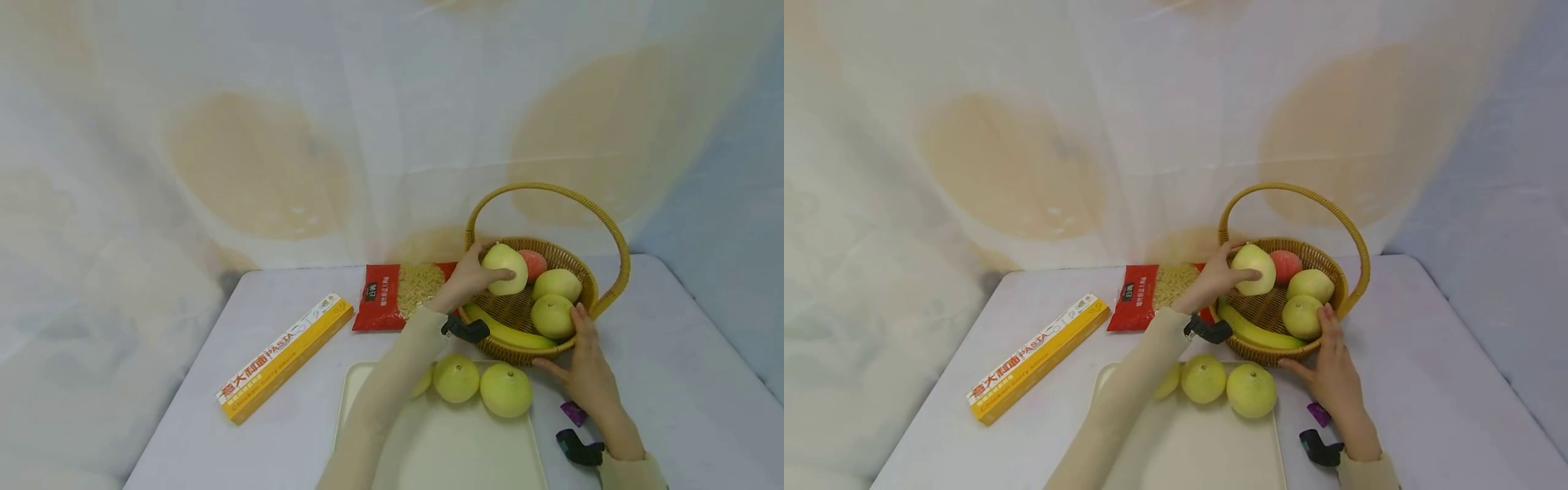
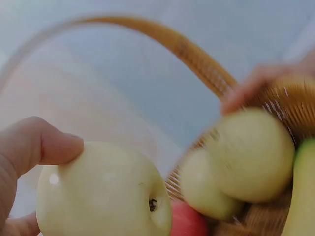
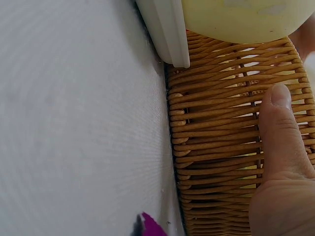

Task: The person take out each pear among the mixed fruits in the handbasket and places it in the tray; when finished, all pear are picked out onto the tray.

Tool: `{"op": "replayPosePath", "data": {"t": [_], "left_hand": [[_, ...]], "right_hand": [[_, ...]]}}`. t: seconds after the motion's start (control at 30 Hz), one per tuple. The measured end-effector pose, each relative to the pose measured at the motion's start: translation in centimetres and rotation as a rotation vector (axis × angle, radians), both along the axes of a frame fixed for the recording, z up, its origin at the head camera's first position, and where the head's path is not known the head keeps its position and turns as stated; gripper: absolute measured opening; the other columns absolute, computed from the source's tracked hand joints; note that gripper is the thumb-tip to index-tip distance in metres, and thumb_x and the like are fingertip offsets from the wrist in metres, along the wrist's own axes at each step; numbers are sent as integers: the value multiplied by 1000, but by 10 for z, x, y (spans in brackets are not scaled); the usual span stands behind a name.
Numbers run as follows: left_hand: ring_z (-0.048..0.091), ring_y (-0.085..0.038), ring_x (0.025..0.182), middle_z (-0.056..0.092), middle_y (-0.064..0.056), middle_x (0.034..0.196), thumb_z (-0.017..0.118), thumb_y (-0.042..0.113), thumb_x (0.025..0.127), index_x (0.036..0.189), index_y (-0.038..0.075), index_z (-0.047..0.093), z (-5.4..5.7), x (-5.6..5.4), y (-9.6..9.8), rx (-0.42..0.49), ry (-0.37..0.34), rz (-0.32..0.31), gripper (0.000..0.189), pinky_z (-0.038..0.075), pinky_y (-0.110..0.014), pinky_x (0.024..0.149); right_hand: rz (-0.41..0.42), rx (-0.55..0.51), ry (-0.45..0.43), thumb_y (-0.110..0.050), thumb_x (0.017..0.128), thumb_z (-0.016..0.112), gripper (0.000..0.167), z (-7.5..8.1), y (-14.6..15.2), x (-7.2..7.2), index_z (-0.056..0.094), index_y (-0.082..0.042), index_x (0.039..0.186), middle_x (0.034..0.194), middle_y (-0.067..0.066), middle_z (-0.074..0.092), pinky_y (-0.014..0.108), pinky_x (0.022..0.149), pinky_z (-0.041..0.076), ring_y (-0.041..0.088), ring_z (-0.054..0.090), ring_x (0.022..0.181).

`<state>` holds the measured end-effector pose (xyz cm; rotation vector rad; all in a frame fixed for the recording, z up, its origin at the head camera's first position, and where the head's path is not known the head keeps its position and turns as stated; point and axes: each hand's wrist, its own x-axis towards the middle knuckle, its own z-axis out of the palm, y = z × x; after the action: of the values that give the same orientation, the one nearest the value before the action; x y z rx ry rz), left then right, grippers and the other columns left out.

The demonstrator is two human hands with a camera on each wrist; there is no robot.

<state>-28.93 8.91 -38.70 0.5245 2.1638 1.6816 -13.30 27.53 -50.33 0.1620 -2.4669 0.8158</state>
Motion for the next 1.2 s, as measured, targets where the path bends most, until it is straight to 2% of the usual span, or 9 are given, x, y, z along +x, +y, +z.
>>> {"op": "replayPosePath", "data": {"t": [0.1,0.17,0.27,0.4,0.57,0.8,0.93,1.07,1.2], "left_hand": [[56,-18,100,42,-6,146,76,17,83,148,27,36,8,11,-22,45,16,-10,77,57,-49,76],[55,-18,104,42,-6,146,76,14,82,147,29,38,12,17,-36,56,41,-7,76,57,-42,75],[51,-22,112,41,-7,147,75,11,82,147,27,38,16,26,-55,69,73,-14,76,55,-35,78],[46,-29,123,38,-10,149,72,8,83,148,24,36,19,36,-79,68,97,-22,76,53,-38,86],[47,-31,126,39,-9,147,74,11,82,147,28,38,12,46,-110,25,120,8,76,53,-39,88],[48,-35,126,39,-11,145,74,6,80,147,23,37,-2,55,-156,44,150,77,79,58,-42,77],[49,-35,124,41,-11,143,74,4,79,146,25,38,-7,59,-181,18,175,145,79,57,-43,83],[50,-36,121,41,-14,142,74,3,79,147,21,37,-15,68,-203,-17,176,169,79,53,-47,90],[47,-36,126,40,-11,147,75,4,78,146,19,37,-29,82,-223,-62,150,188,80,53,-49,89]], "right_hand": [[8,-4,11,-74,77,41,109,-1,-2,-1,7,-5,153,158,27,9,69,103,26,46,12,146],[5,-4,14,-74,78,41,108,-1,-2,-1,7,-5,153,158,27,8,68,105,24,46,11,146],[2,-2,18,-75,78,41,108,-1,0,-1,6,-5,153,158,27,8,69,104,24,46,11,146],[4,-3,18,-75,78,41,108,1,1,-1,7,-4,153,158,27,8,71,100,26,47,11,146],[14,-18,3,-75,77,41,109,1,0,0,6,-5,153,159,26,7,71,102,25,45,9,147],[13,-15,-3,-76,77,40,109,2,-1,0,6,-5,153,157,29,8,71,103,24,48,10,145],[20,-28,-38,-76,75,40,111,3,-1,0,4,-6,153,158,28,7,70,104,23,46,8,146],[18,-28,-48,-75,75,40,111,3,1,0,3,-7,153,159,27,5,68,107,21,45,7,147],[18,-24,-40,-76,74,39,111,1,1,-1,3,-7,153,160,25,4,69,107,21,44,7,148]]}}
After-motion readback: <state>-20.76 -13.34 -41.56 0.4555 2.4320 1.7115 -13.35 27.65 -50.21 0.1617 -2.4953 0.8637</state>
